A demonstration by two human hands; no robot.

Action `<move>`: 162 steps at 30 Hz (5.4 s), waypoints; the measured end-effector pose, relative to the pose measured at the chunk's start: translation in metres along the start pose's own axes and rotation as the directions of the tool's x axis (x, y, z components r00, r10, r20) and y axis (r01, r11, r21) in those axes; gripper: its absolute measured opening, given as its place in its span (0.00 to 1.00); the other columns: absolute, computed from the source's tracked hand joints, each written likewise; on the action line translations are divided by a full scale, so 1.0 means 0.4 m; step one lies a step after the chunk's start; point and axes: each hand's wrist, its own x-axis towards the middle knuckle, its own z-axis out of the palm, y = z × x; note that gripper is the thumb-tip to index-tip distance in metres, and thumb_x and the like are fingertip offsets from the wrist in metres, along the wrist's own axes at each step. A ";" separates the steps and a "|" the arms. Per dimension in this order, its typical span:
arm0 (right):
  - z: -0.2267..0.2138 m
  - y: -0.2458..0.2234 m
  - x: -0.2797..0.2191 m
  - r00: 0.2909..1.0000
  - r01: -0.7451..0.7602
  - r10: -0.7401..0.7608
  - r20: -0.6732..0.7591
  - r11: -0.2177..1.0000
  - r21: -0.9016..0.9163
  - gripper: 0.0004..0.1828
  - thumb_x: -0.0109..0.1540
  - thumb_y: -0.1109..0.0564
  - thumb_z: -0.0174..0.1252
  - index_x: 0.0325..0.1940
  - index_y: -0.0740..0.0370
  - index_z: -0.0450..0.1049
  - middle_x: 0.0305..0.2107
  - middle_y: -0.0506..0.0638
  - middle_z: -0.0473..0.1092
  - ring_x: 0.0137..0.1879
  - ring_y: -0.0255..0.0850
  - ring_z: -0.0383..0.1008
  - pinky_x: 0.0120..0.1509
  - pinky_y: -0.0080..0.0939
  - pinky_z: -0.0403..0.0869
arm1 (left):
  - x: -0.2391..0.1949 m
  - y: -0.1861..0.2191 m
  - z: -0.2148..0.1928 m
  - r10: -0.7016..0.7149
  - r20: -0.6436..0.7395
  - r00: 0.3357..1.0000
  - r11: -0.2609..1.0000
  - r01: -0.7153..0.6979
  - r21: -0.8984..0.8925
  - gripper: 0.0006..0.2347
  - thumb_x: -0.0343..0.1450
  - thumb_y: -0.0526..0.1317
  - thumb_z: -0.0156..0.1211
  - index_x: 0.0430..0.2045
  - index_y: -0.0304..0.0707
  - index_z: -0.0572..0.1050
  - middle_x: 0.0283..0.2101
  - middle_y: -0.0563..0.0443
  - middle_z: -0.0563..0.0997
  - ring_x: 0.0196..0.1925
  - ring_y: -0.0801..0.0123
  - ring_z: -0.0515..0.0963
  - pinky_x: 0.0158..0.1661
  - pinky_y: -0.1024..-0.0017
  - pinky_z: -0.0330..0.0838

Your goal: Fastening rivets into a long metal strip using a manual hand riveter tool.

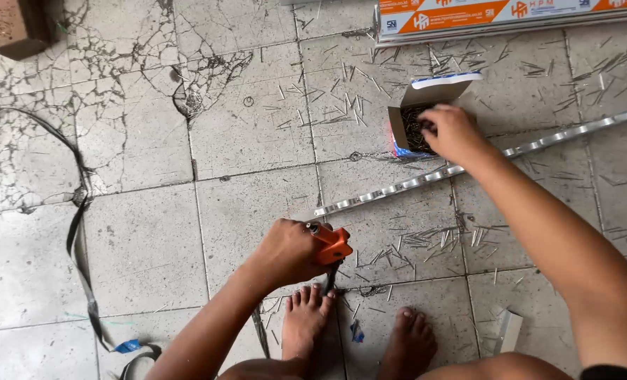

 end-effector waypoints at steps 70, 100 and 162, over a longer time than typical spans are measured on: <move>-0.233 -0.470 -0.320 0.792 -0.117 -0.111 0.601 0.938 0.327 0.46 0.54 0.42 0.73 0.68 0.65 0.62 0.55 0.68 0.71 0.61 0.61 0.73 0.60 0.60 0.78 | 0.135 0.117 -0.122 -0.197 -0.620 0.760 0.887 -0.131 -0.442 0.22 0.61 0.52 0.73 0.21 0.25 0.74 0.18 0.34 0.79 0.22 0.37 0.79 0.25 0.54 0.74; -0.196 -0.467 -0.351 0.926 0.309 0.203 -0.317 0.072 0.948 0.36 0.67 0.29 0.47 0.48 0.68 0.69 0.30 0.61 0.71 0.40 0.50 0.78 0.55 0.53 0.79 | 0.119 -0.004 0.183 -0.526 0.340 0.779 -0.598 -0.055 -0.800 0.40 0.72 0.70 0.24 0.52 0.31 0.72 0.57 0.33 0.78 0.58 0.48 0.77 0.56 0.54 0.65; -0.084 -0.604 -0.246 0.701 -0.357 0.323 0.636 0.931 -0.079 0.35 0.68 0.32 0.39 0.45 0.67 0.75 0.36 0.67 0.78 0.50 0.62 0.80 0.52 0.62 0.77 | 0.097 -0.150 0.398 -0.223 -0.702 0.677 0.975 0.141 -0.173 0.17 0.67 0.38 0.63 0.49 0.37 0.71 0.43 0.43 0.77 0.48 0.53 0.78 0.49 0.62 0.72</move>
